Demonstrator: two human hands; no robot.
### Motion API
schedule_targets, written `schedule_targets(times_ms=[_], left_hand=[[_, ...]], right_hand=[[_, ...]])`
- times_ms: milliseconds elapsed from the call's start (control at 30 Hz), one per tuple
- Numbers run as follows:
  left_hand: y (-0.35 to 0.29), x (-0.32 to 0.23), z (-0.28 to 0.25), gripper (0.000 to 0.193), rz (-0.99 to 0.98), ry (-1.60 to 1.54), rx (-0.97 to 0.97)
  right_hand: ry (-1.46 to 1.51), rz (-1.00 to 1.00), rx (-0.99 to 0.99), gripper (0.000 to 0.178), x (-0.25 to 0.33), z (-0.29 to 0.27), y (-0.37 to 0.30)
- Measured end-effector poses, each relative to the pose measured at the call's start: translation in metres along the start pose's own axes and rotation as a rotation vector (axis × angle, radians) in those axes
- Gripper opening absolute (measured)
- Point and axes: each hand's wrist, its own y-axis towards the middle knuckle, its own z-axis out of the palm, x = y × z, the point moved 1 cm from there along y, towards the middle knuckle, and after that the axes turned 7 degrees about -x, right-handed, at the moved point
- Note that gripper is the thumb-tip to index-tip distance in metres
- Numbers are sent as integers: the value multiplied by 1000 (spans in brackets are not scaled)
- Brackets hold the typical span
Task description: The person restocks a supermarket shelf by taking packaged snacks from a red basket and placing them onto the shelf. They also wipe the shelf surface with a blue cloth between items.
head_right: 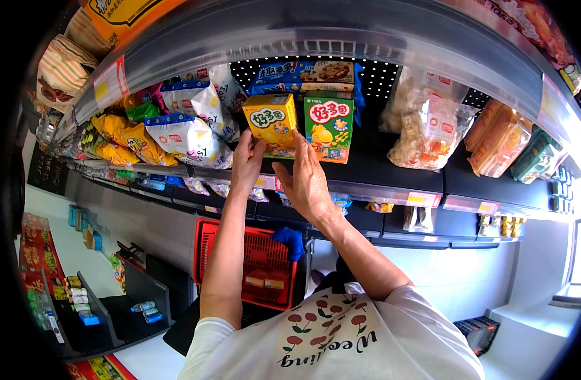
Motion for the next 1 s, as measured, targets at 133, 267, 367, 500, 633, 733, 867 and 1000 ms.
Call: schedule_targets(times_ms=[133, 267, 367, 500, 633, 733, 867, 1000], left_hand=[[0, -18, 0, 37, -63, 29, 17], [2, -10, 0, 35, 16, 71, 15], [2, -7, -1, 37, 80, 114, -9], [1, -11, -1, 44, 14, 212, 13], [1, -15, -1, 49, -21, 224, 43], [0, -13, 0, 51, 23, 187, 28], [-6, 0, -4, 50, 118, 250, -35], [-35, -6, -11, 49, 290, 298, -191]], right_hand=[[-1, 14, 3, 77, 0, 3, 2], [-7, -8, -14, 77, -3, 7, 2], [10, -15, -15, 76, -1, 8, 1], [-7, -9, -31, 74, -3, 7, 1], [-8, -21, -40, 73, -3, 7, 1], [-13, -38, -51, 72, 1, 7, -1], [45, -67, -48, 69, 4, 5, -2], [109, -24, -45, 64, 12, -9, -9]])
